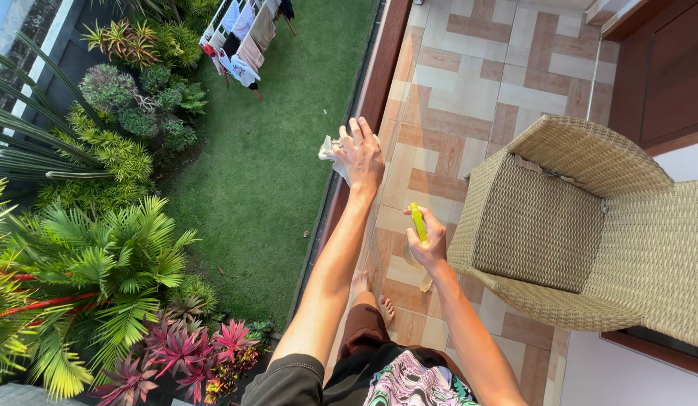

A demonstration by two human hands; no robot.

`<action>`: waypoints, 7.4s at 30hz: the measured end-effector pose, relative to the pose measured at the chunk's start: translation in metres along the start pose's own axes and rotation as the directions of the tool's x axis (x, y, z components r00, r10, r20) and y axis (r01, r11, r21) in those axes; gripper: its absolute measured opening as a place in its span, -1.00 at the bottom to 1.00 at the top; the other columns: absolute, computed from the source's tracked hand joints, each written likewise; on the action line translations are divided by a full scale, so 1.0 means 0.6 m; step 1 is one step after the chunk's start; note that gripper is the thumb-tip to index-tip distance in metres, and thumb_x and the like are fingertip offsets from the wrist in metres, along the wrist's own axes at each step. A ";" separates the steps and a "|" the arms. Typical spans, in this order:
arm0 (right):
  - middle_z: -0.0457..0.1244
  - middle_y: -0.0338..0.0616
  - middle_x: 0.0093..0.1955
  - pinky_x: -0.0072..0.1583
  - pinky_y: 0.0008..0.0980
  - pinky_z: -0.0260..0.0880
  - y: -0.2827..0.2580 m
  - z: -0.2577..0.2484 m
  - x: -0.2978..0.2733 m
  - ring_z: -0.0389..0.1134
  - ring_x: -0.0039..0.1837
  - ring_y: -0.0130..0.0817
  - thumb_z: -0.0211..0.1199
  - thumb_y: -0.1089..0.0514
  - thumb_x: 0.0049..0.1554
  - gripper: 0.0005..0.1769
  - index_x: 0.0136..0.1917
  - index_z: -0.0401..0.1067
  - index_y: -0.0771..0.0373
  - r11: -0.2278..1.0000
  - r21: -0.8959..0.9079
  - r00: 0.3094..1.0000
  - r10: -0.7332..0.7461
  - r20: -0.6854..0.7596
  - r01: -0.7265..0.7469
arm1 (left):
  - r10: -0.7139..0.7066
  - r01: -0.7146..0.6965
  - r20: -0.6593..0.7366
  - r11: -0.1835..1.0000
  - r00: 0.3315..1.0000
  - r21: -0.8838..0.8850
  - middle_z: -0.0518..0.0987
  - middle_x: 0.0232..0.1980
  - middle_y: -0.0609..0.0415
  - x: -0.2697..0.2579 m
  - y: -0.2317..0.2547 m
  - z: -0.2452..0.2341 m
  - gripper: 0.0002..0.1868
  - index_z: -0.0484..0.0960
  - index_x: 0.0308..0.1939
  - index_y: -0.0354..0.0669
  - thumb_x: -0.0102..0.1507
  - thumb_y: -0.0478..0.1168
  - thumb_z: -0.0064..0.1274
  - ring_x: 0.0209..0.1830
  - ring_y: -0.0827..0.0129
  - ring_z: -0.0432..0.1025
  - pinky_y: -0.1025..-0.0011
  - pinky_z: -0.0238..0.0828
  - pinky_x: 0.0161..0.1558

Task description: The person cleans a wooden balcony railing by spraying it with a liquid from a spray bottle and wiping it with a cloth. They move along the length of the railing, repeatedly spraying and wiping the surface.

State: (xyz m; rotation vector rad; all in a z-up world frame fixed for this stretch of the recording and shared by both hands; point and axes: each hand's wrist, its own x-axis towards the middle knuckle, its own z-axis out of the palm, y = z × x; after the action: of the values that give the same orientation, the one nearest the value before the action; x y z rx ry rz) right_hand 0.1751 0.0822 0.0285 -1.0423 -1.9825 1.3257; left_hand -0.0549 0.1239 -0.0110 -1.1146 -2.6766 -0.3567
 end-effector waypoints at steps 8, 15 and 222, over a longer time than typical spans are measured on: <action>0.30 -0.24 -0.22 -0.14 -0.44 0.30 0.016 -0.003 0.085 0.25 -0.28 -0.51 0.18 0.28 -0.03 -0.60 0.12 0.47 0.16 1.000 -0.025 1.000 -0.005 0.002 0.005 | -0.016 0.016 -0.005 1.000 1.000 -0.020 0.24 0.52 -0.13 0.088 0.031 0.040 -0.35 0.19 0.51 -0.32 0.37 -0.12 -0.14 0.49 -0.13 0.12 -0.22 0.07 0.29; 0.34 -0.23 -0.14 -0.09 -0.45 0.33 0.024 -0.005 0.198 0.29 -0.24 -0.51 0.17 0.27 -0.04 -0.58 0.14 0.45 0.18 0.998 0.001 0.998 -0.060 -0.002 0.060 | -0.006 0.006 -0.012 1.000 1.000 -0.024 0.24 0.51 -0.13 0.181 0.064 0.080 -0.33 0.17 0.51 -0.35 0.36 -0.12 -0.13 0.48 -0.11 0.14 -0.23 0.09 0.30; 0.41 -0.10 0.07 0.09 -0.40 0.39 0.273 -0.251 2.082 0.42 -0.01 -0.35 0.13 0.34 0.03 -0.60 0.18 0.43 0.28 0.999 0.029 0.996 -0.021 -0.088 0.024 | 0.074 -0.039 0.067 0.909 0.995 -0.416 0.28 0.27 -0.78 1.851 0.608 0.781 -0.05 0.05 0.44 -0.64 0.15 -0.15 0.18 0.24 -0.53 0.33 -0.15 0.40 0.14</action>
State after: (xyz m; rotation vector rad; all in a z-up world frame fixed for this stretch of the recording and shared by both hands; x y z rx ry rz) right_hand -0.3590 1.2305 -0.0518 -1.0433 -1.8986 1.2725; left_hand -0.6085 1.2533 -0.0796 -1.3398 -2.7025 -0.9234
